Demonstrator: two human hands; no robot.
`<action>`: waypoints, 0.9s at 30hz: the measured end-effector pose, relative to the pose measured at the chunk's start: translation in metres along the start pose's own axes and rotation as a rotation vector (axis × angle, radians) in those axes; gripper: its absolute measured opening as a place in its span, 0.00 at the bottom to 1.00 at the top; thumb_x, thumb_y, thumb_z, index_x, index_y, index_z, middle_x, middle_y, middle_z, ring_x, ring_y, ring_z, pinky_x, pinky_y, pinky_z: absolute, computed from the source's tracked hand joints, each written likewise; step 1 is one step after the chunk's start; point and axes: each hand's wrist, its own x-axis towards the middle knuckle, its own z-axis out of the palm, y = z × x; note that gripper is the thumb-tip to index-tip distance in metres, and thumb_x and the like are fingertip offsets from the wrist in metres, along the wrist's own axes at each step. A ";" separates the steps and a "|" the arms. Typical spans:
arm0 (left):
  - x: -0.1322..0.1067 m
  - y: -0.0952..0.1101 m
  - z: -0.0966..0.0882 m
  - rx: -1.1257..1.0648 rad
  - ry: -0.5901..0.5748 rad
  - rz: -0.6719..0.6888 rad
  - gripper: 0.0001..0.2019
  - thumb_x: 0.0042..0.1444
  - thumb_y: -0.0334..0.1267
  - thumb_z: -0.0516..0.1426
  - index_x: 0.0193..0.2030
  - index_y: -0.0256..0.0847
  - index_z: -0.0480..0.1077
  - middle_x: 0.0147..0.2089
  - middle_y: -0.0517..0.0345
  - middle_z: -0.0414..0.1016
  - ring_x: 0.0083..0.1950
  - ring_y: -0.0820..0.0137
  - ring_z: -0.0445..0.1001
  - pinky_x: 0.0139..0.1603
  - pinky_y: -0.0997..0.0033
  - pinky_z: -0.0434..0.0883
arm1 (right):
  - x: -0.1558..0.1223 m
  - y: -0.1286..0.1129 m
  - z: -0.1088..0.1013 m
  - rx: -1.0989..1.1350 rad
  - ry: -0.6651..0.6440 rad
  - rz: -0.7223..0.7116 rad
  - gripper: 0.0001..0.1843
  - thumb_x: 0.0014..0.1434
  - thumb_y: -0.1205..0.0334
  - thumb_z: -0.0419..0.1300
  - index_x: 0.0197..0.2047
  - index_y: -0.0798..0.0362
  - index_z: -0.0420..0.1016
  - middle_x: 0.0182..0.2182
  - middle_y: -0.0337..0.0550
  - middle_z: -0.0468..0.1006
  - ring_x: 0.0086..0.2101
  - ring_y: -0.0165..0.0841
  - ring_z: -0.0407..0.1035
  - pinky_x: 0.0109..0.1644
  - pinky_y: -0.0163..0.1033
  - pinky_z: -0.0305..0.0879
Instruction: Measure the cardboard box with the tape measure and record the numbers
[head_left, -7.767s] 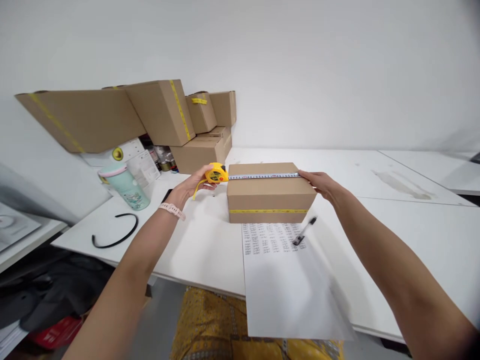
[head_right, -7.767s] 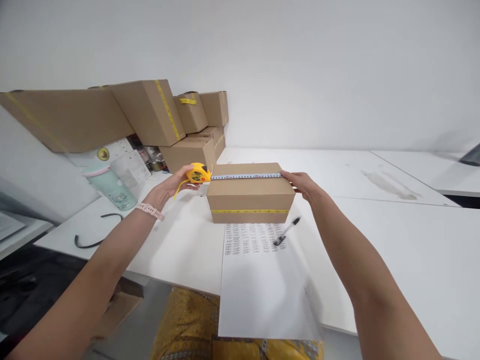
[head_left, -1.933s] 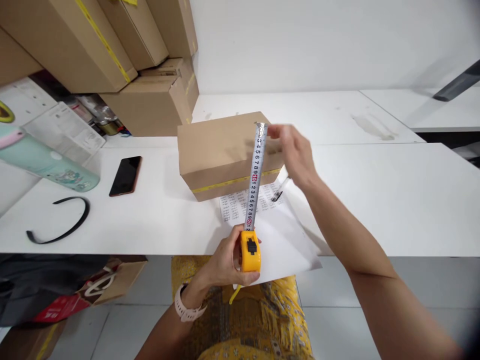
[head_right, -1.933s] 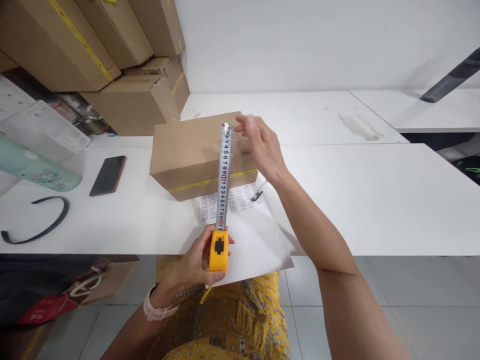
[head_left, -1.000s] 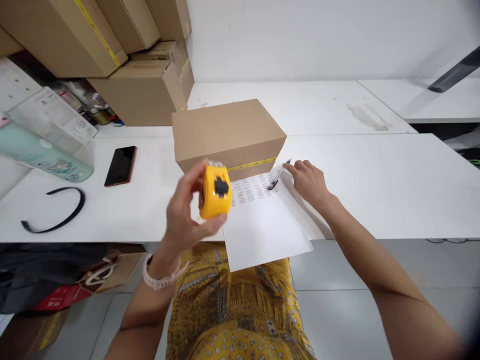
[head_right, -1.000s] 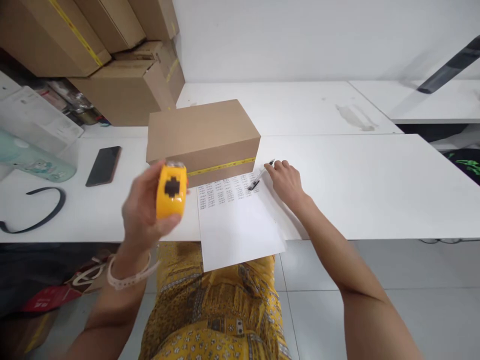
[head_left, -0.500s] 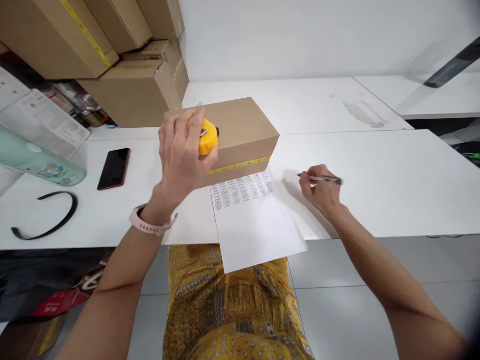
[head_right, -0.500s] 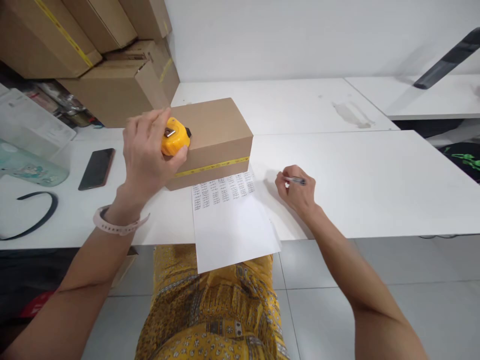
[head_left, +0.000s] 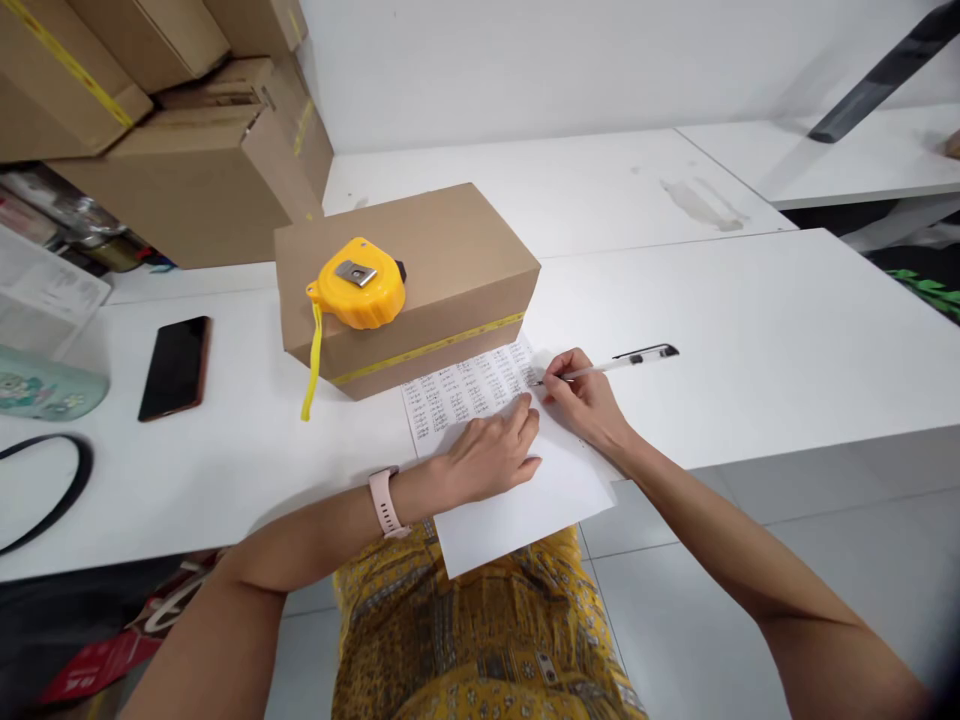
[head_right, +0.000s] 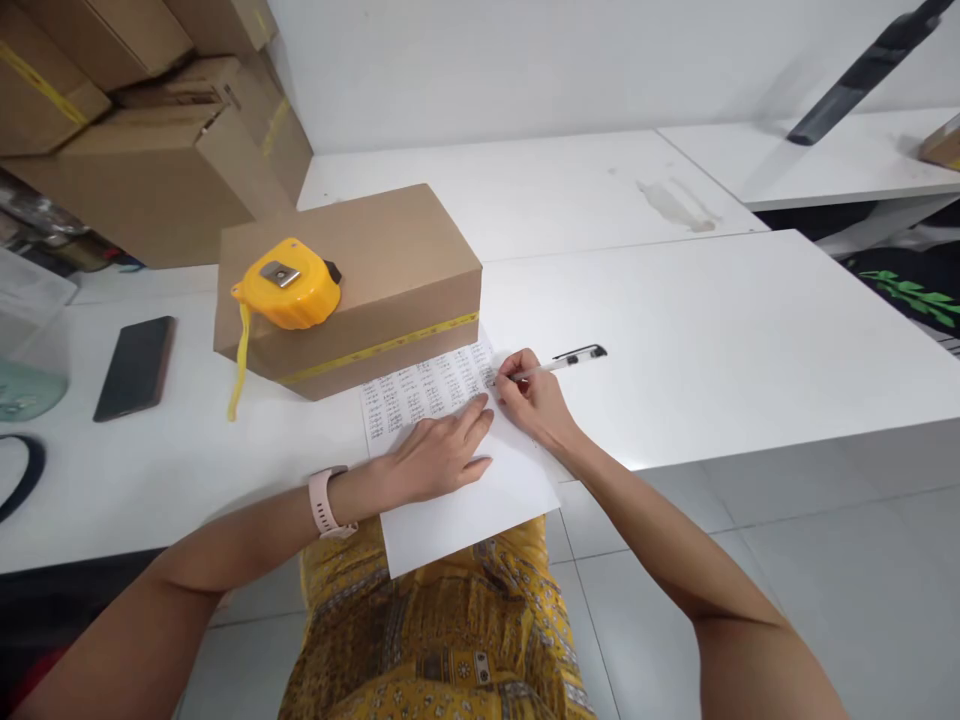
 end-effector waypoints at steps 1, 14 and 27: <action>0.000 -0.001 0.001 -0.017 -0.002 -0.004 0.28 0.67 0.46 0.54 0.67 0.28 0.62 0.72 0.25 0.59 0.48 0.50 0.80 0.37 0.59 0.75 | 0.001 0.000 0.000 -0.005 -0.011 -0.020 0.12 0.61 0.51 0.64 0.37 0.49 0.69 0.33 0.38 0.74 0.29 0.31 0.71 0.33 0.40 0.69; 0.002 -0.001 0.010 -0.022 0.033 -0.014 0.29 0.67 0.46 0.55 0.68 0.27 0.63 0.70 0.22 0.62 0.42 0.52 0.81 0.31 0.62 0.74 | 0.001 0.001 0.002 -0.053 -0.016 -0.015 0.16 0.61 0.54 0.63 0.29 0.48 0.60 0.22 0.32 0.61 0.23 0.27 0.52 0.25 0.36 0.50; 0.001 0.001 0.010 0.217 0.043 0.023 0.29 0.70 0.49 0.50 0.68 0.26 0.63 0.70 0.25 0.63 0.37 0.62 0.80 0.27 0.66 0.73 | 0.003 0.013 0.002 -0.082 -0.046 -0.072 0.14 0.65 0.56 0.60 0.30 0.48 0.60 0.23 0.32 0.60 0.23 0.27 0.52 0.25 0.37 0.49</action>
